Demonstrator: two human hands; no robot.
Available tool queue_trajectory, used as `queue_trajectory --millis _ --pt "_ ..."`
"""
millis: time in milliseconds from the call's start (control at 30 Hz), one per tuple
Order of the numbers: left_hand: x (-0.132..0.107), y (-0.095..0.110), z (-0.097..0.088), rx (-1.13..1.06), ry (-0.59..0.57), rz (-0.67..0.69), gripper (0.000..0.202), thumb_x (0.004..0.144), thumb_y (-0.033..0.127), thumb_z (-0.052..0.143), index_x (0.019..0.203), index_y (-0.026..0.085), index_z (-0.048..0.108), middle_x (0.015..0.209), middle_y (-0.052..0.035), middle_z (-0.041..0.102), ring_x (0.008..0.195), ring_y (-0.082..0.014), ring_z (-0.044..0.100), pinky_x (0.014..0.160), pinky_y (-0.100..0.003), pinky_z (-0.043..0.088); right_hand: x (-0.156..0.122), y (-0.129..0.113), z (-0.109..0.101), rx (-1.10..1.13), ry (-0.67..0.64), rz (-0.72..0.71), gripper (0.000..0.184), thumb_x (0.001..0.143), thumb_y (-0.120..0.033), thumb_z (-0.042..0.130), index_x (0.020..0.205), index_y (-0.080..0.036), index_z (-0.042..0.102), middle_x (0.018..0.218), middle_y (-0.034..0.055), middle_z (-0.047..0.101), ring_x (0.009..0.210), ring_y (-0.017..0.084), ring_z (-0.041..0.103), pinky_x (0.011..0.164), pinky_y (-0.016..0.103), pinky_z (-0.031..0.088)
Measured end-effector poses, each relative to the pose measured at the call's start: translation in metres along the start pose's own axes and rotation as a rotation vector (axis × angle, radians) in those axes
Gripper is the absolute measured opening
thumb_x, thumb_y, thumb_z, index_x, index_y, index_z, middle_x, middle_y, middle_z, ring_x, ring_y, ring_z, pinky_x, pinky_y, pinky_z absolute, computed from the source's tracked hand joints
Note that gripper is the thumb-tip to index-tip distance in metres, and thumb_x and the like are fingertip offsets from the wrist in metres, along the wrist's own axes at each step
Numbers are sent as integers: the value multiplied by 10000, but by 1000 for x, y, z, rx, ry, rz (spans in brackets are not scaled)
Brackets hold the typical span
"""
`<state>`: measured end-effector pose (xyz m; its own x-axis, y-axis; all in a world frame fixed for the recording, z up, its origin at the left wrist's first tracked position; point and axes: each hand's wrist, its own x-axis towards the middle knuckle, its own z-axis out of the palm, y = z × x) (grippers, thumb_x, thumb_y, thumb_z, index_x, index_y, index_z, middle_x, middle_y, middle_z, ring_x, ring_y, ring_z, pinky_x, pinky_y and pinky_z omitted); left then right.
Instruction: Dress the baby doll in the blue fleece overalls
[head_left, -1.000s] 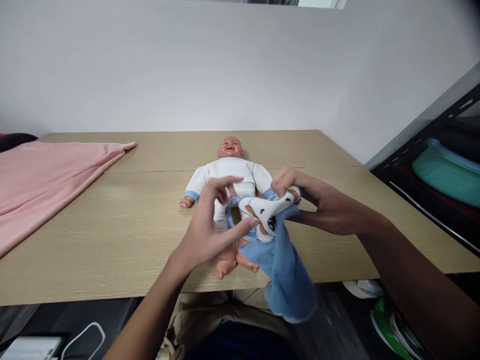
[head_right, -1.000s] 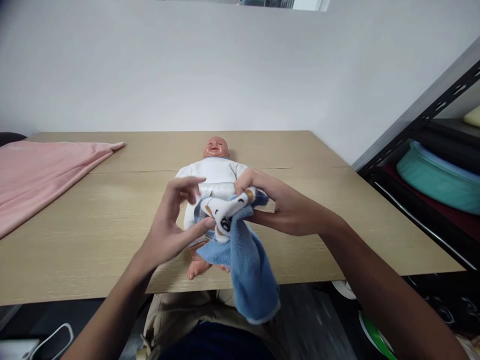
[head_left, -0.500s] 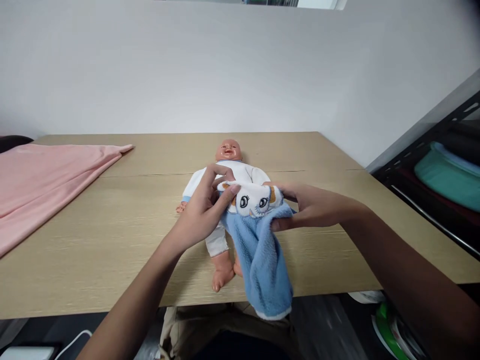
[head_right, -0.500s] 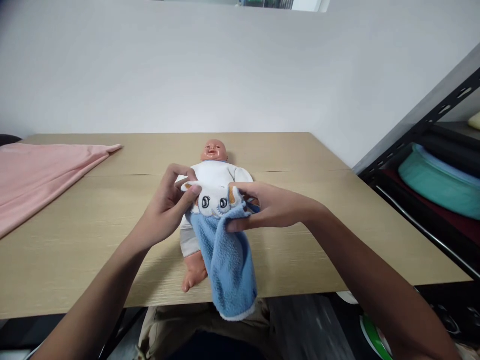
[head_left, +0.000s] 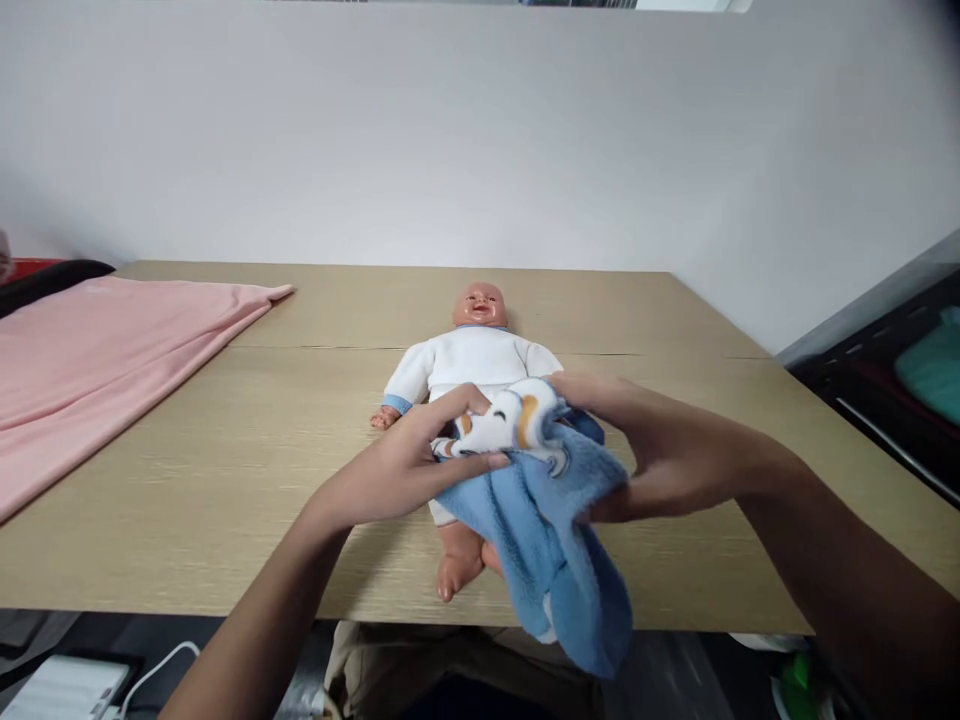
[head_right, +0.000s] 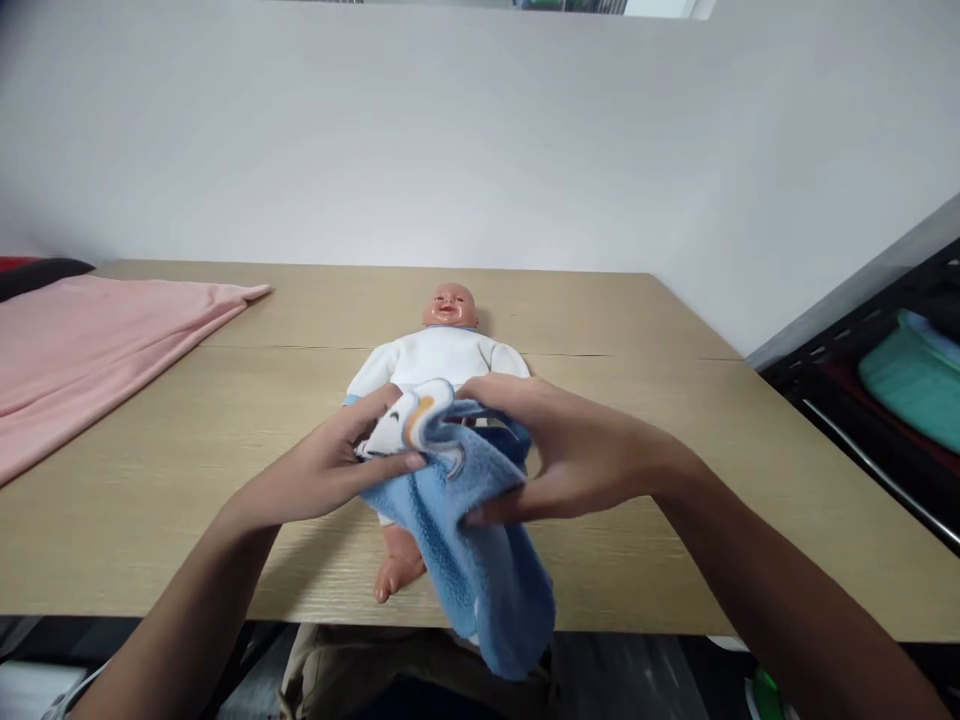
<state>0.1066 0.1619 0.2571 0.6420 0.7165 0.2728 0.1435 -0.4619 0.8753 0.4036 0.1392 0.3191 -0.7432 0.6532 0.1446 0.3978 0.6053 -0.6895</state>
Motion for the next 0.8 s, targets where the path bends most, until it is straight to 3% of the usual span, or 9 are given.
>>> queue_trajectory --millis 67,167,233,300,400,500,567,633,800 --pt "1 6 3 -6 41 -34 216 978 288 809 1142 248 675 1002 10 627 859 -161 552 706 -232 488 0 -10 -1 -1 -11 -20 647 771 -526 1030 1292 -275 741 1206 41 771 1091 281 707 955 360 581" --pt "2 17 5 8 122 -77 246 972 326 825 1120 247 644 939 27 587 809 -151 509 666 -233 423 -3 -24 -7 0 -12 -13 786 603 -610 1096 1257 -299 790 1107 28 779 1077 312 723 889 352 606" --pt "3 25 7 7 164 -85 264 961 358 847 1068 240 636 889 36 572 786 -148 503 657 -238 399 -2 -30 -6 22 23 33 811 610 -600 1099 1300 -306 791 1080 25 792 1069 319 732 864 346 611" --pt "3 30 11 -32 201 -69 289 944 358 872 1010 238 618 874 38 579 775 -143 508 660 -240 397 3 -31 3 61 60 95 645 770 -516 1040 1311 -287 772 1082 17 804 1003 274 736 838 323 599" --pt "-1 33 11 -107 252 -73 356 915 387 919 984 245 600 863 43 584 759 -136 503 657 -235 405 8 -26 16 59 56 148 237 959 -305 853 1151 -231 735 961 -10 768 802 173 652 723 271 528" --pt "-7 28 -1 -210 93 -132 383 891 420 954 1000 235 637 834 48 574 737 -127 503 635 -225 403 7 -19 7 -18 -24 82 39 985 -201 722 983 -215 685 887 -2 711 756 159 592 683 275 470" --pt "-10 24 -12 -287 -105 -171 373 877 412 967 1005 209 681 833 41 577 726 -121 509 627 -224 408 6 -17 -9 -55 -53 20 55 1024 -200 668 983 -218 699 928 15 726 800 173 622 707 283 469" --pt "-9 22 -19 -312 -217 -182 363 857 376 984 1032 189 727 854 30 608 735 -125 536 637 -229 434 7 -16 -21 -60 -56 8 107 1070 -240 644 1014 -228 734 919 13 734 789 179 623 697 288 462" --pt "-1 23 -25 -141 -180 -135 294 937 358 922 1156 221 780 997 7 736 889 -170 646 784 -258 531 15 -14 -15 20 -7 -47 195 1106 -413 662 1090 -253 772 837 18 700 723 205 569 644 311 470"
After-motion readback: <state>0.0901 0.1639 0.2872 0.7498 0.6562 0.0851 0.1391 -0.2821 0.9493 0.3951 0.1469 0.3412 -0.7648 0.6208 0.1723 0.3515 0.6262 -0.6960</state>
